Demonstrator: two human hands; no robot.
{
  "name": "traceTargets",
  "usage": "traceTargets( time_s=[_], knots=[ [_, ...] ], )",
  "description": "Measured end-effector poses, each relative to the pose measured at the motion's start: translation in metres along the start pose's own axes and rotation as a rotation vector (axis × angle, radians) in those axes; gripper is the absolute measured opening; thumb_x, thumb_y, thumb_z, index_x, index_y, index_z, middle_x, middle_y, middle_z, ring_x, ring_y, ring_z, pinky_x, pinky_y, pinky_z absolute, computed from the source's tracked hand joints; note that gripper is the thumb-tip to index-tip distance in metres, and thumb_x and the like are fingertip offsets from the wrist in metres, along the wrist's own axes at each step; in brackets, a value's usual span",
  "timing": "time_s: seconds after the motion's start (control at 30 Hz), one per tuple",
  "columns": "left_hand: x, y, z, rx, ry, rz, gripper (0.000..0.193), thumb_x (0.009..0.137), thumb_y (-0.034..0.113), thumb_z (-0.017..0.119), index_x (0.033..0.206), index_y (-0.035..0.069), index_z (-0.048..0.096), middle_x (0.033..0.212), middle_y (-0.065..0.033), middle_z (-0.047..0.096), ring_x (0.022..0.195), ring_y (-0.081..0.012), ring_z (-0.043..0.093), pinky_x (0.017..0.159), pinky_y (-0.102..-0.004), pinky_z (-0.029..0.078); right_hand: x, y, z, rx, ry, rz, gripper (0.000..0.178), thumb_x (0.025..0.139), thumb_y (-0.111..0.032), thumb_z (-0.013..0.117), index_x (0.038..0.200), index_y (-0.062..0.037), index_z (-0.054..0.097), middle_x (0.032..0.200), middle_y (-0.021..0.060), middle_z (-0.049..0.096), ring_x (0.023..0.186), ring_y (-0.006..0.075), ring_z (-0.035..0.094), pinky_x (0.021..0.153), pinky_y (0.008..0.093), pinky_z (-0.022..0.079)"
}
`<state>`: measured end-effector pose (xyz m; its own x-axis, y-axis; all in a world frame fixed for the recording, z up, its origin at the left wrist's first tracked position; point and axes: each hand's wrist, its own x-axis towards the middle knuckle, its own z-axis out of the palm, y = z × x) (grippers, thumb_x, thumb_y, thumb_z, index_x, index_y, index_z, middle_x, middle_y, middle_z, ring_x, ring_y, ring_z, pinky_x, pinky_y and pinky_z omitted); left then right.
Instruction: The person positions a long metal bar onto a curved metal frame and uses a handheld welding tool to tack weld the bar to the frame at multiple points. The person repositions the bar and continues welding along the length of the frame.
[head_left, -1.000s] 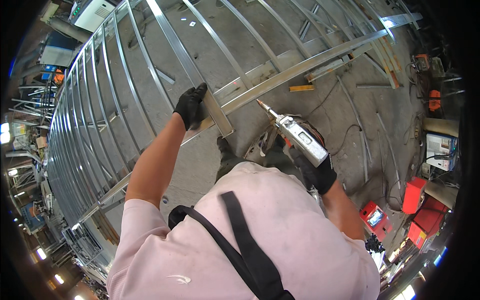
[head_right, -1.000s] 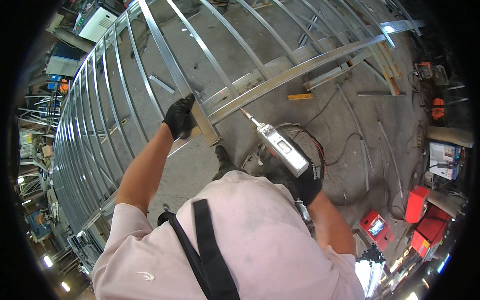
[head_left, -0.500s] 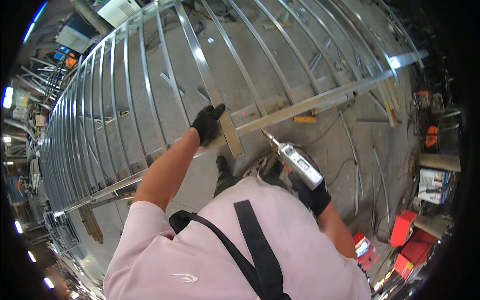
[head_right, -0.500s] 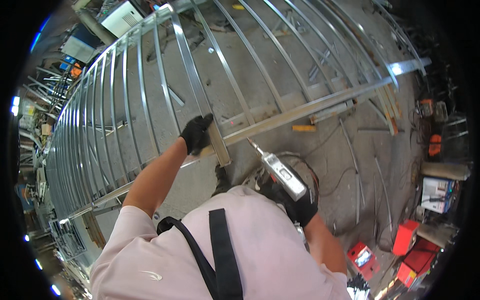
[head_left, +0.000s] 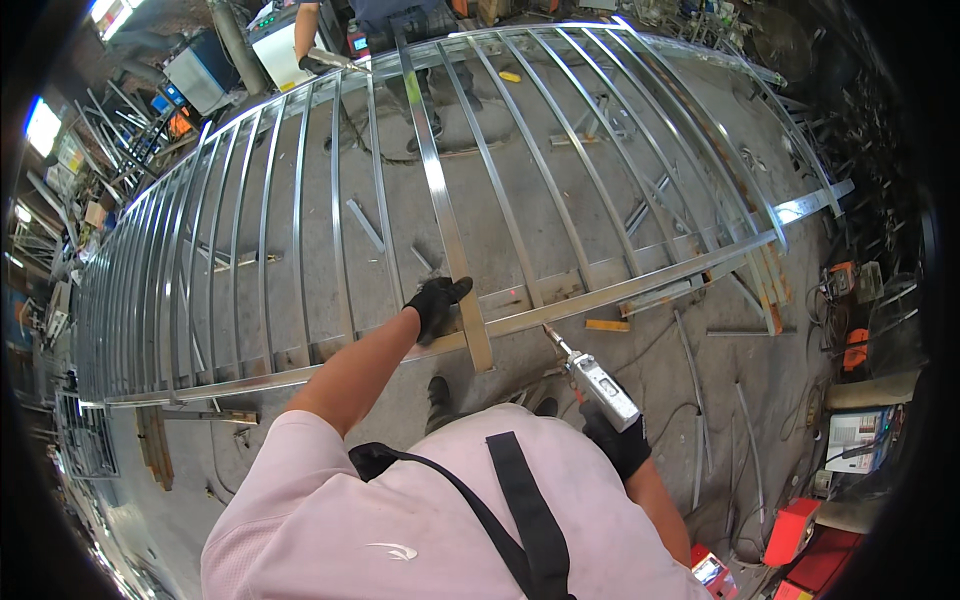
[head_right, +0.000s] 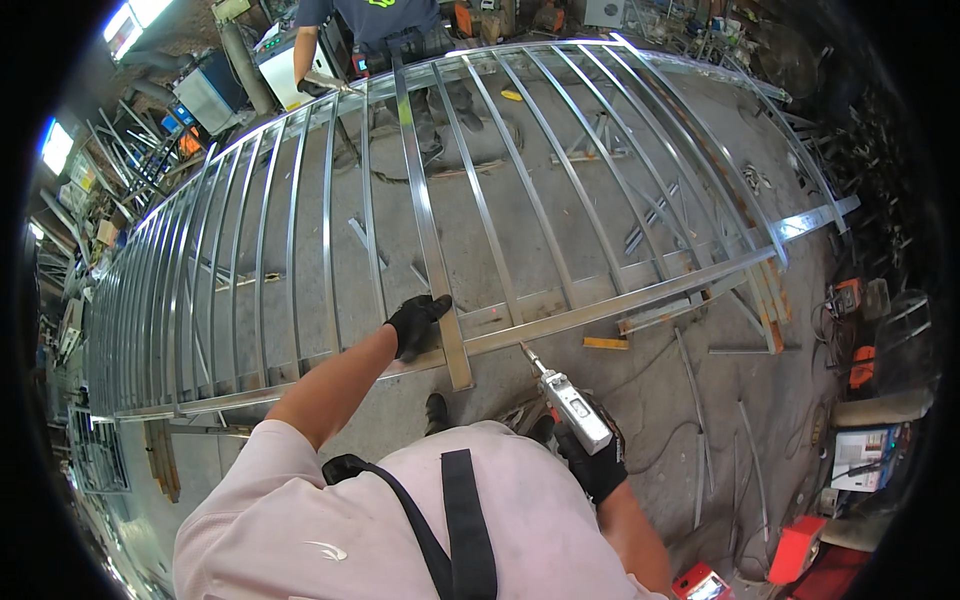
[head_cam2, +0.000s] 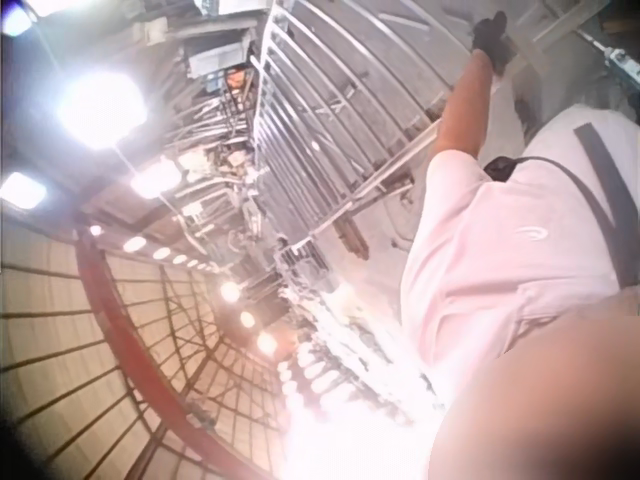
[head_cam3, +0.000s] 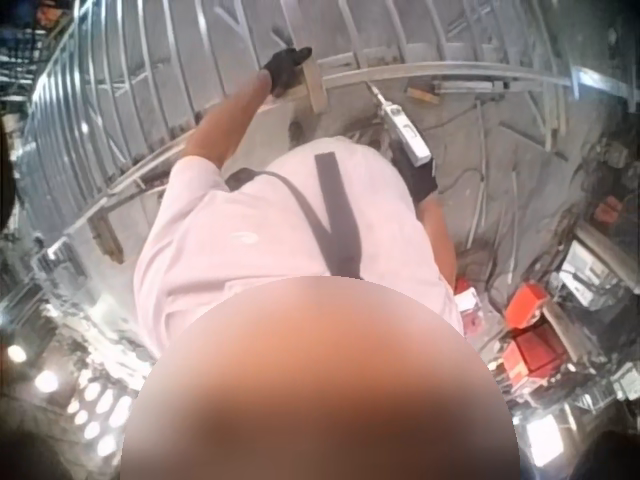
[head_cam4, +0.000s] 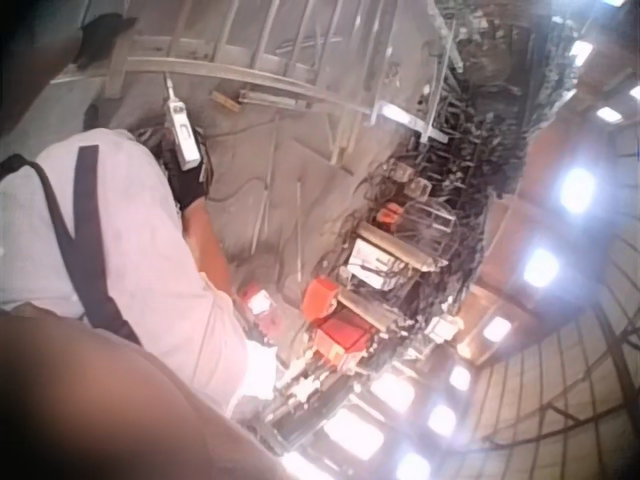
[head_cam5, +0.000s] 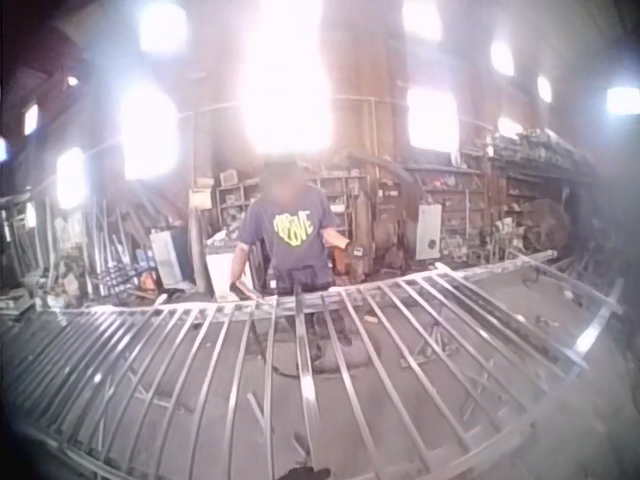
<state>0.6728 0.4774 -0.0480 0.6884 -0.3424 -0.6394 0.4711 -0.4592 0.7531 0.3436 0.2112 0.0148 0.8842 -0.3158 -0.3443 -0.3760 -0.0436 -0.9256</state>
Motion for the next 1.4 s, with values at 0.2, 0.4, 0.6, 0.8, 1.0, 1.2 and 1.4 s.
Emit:
traceTargets(
  time_s=[0.2, 0.4, 0.6, 0.8, 1.0, 1.2, 1.4],
  knots=[
    [0.005, -0.009, 0.003, 0.029, 0.045, 0.011, 0.060, 0.102, 0.056, 0.066, 0.128, 0.002, 0.070, 0.113, -0.0093, 0.075, 0.094, -0.0185, 0.068, 0.088, -0.0371, 0.055, 0.002, 0.000, -0.003, -0.017, -0.014, -0.032, 0.046, 0.096, -0.027, 0.079, 0.132, -0.0038, 0.063, 0.094, 0.0044, 0.069, 0.068, 0.0115, 0.063, 0.063, 0.0303, 0.054],
    [0.014, -0.016, 0.001, 0.017, -0.001, -0.012, 0.062, 0.102, 0.056, 0.066, 0.133, 0.002, 0.067, 0.120, -0.0111, 0.073, 0.101, -0.0209, 0.067, 0.092, -0.0389, 0.054, 0.003, 0.002, -0.003, -0.047, -0.022, -0.020, 0.049, 0.097, -0.035, 0.079, 0.131, -0.0031, 0.063, 0.093, 0.0054, 0.069, 0.069, 0.0125, 0.064, 0.062, 0.0312, 0.055],
    [0.022, -0.022, 0.001, 0.065, 0.021, 0.038, 0.065, 0.102, 0.059, 0.063, 0.135, 0.003, 0.066, 0.123, -0.0120, 0.073, 0.107, -0.0220, 0.067, 0.096, -0.0392, 0.052, 0.004, 0.005, -0.004, -0.109, -0.017, -0.086, 0.045, 0.097, -0.030, 0.078, 0.129, -0.0022, 0.065, 0.096, 0.0087, 0.069, 0.069, 0.0152, 0.066, 0.063, 0.0335, 0.056],
    [0.030, -0.021, 0.005, -0.010, 0.057, -0.005, 0.069, 0.103, 0.064, 0.059, 0.134, 0.003, 0.068, 0.122, -0.0095, 0.073, 0.112, -0.0214, 0.064, 0.104, -0.0375, 0.047, 0.005, 0.018, -0.006, -0.271, 0.032, -0.194, 0.044, 0.092, -0.025, 0.077, 0.130, -0.0039, 0.067, 0.114, 0.0167, 0.072, 0.096, 0.0315, 0.072, 0.085, 0.0414, 0.058],
    [0.033, -0.024, 0.003, 0.013, 0.079, 0.062, 0.068, 0.102, 0.066, 0.060, 0.126, 0.004, 0.074, 0.113, -0.0053, 0.074, 0.105, -0.0167, 0.061, 0.102, -0.0344, 0.046, 0.002, 0.031, -0.007, -0.225, 0.037, -0.119, 0.048, 0.090, -0.026, 0.077, 0.132, -0.0055, 0.068, 0.122, 0.0175, 0.072, 0.112, 0.0351, 0.070, 0.097, 0.0433, 0.056],
    [0.035, -0.025, 0.000, 0.048, 0.057, 0.030, 0.070, 0.100, 0.068, 0.062, 0.127, 0.005, 0.074, 0.113, -0.0052, 0.074, 0.105, -0.0164, 0.061, 0.103, -0.0345, 0.046, -0.001, 0.030, -0.006, -0.265, 0.072, -0.154, 0.047, 0.090, -0.023, 0.077, 0.133, -0.0055, 0.067, 0.114, 0.0140, 0.073, 0.099, 0.0286, 0.072, 0.087, 0.0402, 0.058],
    [0.027, -0.025, 0.003, 0.014, 0.086, 0.049, 0.070, 0.098, 0.069, 0.063, 0.119, 0.004, 0.076, 0.120, -0.0136, 0.074, 0.101, -0.0238, 0.067, 0.096, -0.0427, 0.052, -0.009, 0.015, -0.002, 0.014, 0.011, -0.044, 0.044, 0.094, -0.015, 0.078, 0.135, -0.0044, 0.063, 0.094, 0.0045, 0.070, 0.072, 0.0108, 0.064, 0.065, 0.0299, 0.054]
  ],
)
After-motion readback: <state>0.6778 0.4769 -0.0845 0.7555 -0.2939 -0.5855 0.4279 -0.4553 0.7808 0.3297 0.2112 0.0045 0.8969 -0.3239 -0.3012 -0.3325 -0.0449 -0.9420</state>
